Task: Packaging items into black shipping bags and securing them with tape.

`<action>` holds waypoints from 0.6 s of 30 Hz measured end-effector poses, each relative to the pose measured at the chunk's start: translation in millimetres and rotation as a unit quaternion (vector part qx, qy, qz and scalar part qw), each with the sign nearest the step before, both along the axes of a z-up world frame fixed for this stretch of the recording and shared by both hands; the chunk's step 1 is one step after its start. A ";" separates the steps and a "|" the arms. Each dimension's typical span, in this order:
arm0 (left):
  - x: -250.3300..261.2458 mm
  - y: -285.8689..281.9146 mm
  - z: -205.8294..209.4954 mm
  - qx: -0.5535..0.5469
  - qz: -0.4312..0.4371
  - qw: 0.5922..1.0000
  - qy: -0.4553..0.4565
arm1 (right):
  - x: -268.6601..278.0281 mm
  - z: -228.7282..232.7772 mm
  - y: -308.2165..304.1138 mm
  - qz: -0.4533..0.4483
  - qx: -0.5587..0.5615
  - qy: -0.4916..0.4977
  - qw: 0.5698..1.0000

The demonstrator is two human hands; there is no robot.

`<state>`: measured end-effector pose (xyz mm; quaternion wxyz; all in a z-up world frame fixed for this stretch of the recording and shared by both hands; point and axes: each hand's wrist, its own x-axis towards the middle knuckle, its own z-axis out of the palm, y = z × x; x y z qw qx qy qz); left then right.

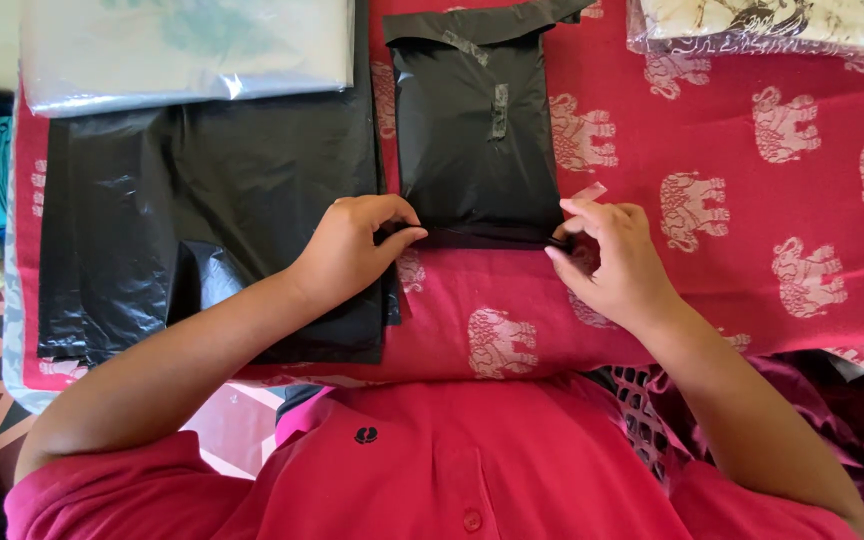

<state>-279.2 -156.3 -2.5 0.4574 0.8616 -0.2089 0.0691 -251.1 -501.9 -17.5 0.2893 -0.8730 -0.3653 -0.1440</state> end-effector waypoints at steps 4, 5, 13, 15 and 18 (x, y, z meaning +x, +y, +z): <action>-2.2 3.7 0.6 0.017 0.001 1.000 0.022 | -1.8 0.0 -3.2 0.009 -0.013 -0.003 1.000; -5.9 5.7 2.3 0.017 0.002 1.000 0.023 | -1.2 -1.2 -3.3 0.009 -0.013 -0.001 1.000; -11.5 10.8 -7.9 0.051 0.019 0.998 0.009 | 2.0 -9.5 -6.9 0.016 0.043 -0.004 0.999; -9.7 14.3 -11.5 0.045 0.028 0.999 0.011 | 2.2 -9.4 -7.0 0.018 0.040 -0.004 0.999; -7.8 16.3 -11.5 0.024 0.043 0.998 0.030 | 2.3 -3.7 -6.1 0.028 0.031 0.013 0.999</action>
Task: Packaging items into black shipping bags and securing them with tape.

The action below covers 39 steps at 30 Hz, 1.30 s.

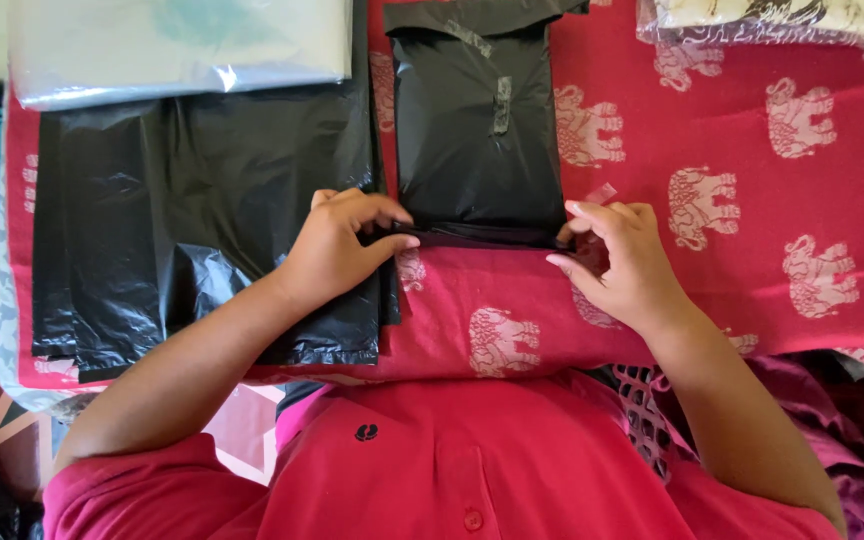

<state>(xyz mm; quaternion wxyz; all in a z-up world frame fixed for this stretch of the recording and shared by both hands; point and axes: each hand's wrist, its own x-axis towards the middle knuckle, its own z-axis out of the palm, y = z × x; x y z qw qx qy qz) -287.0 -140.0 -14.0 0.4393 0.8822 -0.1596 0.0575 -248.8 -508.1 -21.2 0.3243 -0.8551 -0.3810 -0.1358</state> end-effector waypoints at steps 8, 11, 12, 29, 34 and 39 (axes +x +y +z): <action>-3.7 0.5 12.4 -0.025 0.011 0.999 0.023 | -4.4 -20.2 -7.7 -0.033 0.057 0.093 0.994; -6.4 -0.7 9.6 -0.017 0.019 1.000 0.015 | -4.3 -19.9 -9.4 -0.035 0.085 0.123 0.988; -6.9 -1.5 9.8 -0.010 0.023 1.000 0.010 | -4.5 -17.4 -8.5 -0.038 0.085 0.123 0.988; -18.5 -4.7 22.4 0.075 0.044 0.995 0.041 | -13.9 18.0 5.6 -0.013 0.017 0.185 0.982; -22.6 -3.9 26.4 0.120 0.038 0.990 0.068 | -27.6 45.3 16.0 -0.036 -0.042 0.207 0.977; -25.3 -4.6 28.7 0.135 0.048 0.988 0.054 | -34.3 23.7 9.1 -0.051 -0.048 0.183 0.981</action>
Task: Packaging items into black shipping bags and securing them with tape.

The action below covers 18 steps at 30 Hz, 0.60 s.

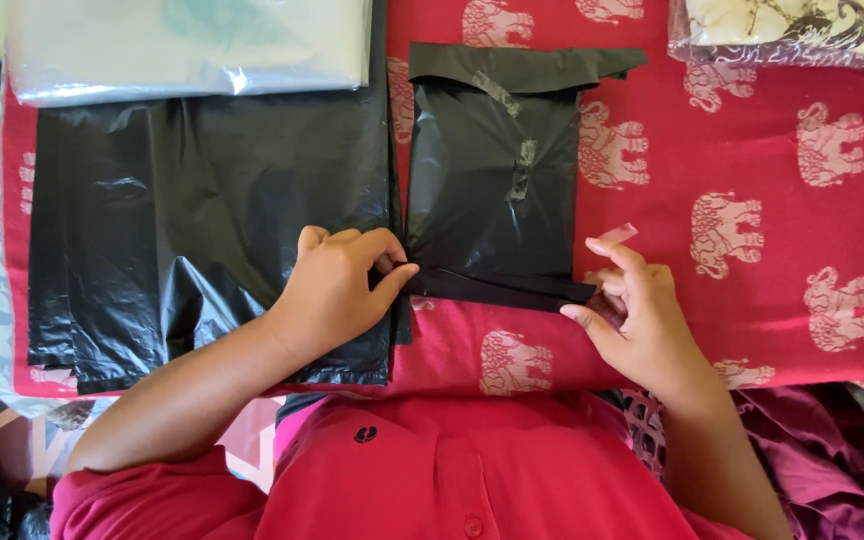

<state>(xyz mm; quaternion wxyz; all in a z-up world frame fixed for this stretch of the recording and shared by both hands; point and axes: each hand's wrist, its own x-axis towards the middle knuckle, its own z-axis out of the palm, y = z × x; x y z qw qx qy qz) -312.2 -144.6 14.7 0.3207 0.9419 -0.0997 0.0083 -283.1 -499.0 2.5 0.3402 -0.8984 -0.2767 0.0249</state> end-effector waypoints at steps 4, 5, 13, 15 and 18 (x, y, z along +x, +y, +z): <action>-2.5 -2.9 2.1 0.022 0.009 1.000 -0.017 | -5.4 -5.3 -0.3 -0.027 0.012 -0.006 1.000; -2.7 -3.0 1.1 0.022 0.008 1.000 -0.017 | -5.6 -10.5 -2.4 -0.028 0.013 -0.006 1.000; -2.2 -3.5 -1.7 0.048 0.012 0.997 -0.053 | -5.1 -27.8 -7.8 -0.028 0.052 -0.006 0.998; -2.8 -2.9 -1.6 0.048 0.013 0.998 -0.048 | -5.9 -27.7 -6.8 -0.031 0.056 -0.009 0.998; -1.0 -0.6 0.8 0.043 0.016 0.998 -0.040 | -5.8 -29.2 -7.9 -0.033 0.050 -0.017 0.998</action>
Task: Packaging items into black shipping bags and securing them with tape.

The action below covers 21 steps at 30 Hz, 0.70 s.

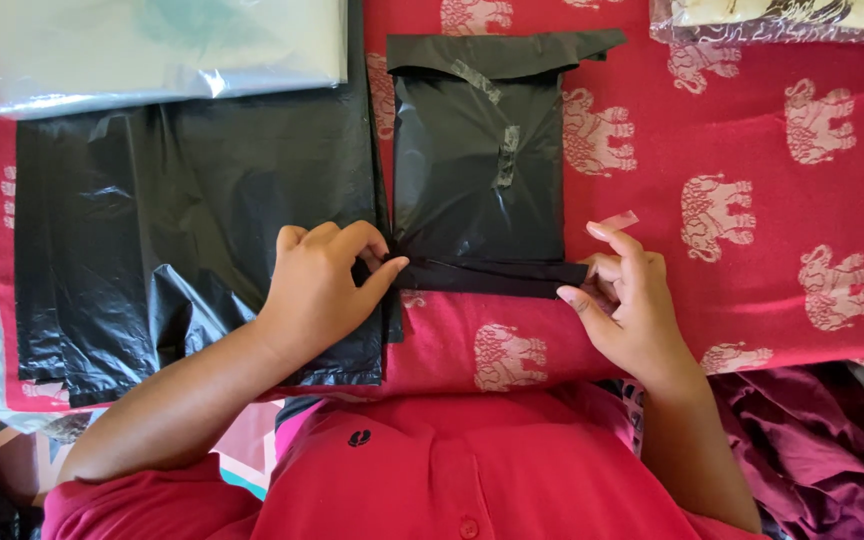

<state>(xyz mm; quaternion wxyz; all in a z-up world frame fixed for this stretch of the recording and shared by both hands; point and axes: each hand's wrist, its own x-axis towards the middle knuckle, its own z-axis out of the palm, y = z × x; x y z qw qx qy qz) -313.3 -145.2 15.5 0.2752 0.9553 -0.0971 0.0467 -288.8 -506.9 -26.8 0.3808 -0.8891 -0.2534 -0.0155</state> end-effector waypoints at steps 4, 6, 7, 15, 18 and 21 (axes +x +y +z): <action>3.4 1.4 -0.2 -0.037 0.004 0.999 0.033 | 1.6 2.2 2.8 0.000 -0.011 -0.025 1.000; 4.0 0.8 -1.0 -0.035 0.005 0.999 0.037 | 1.3 4.4 3.6 0.001 -0.016 -0.026 1.000; 3.8 0.6 -1.5 -0.033 0.005 0.999 0.042 | 0.8 5.4 4.2 0.001 -0.020 -0.026 0.999; 3.9 4.2 -2.1 -0.008 0.003 0.999 0.044 | 0.7 10.6 10.0 -0.010 0.004 -0.017 1.000; 5.8 9.8 1.3 -0.019 0.005 0.998 0.057 | 2.1 17.7 14.3 -0.012 -0.010 -0.033 0.999; -1.5 14.7 12.1 -0.028 0.003 0.999 0.039 | 0.0 16.6 13.5 -0.015 -0.012 -0.035 0.999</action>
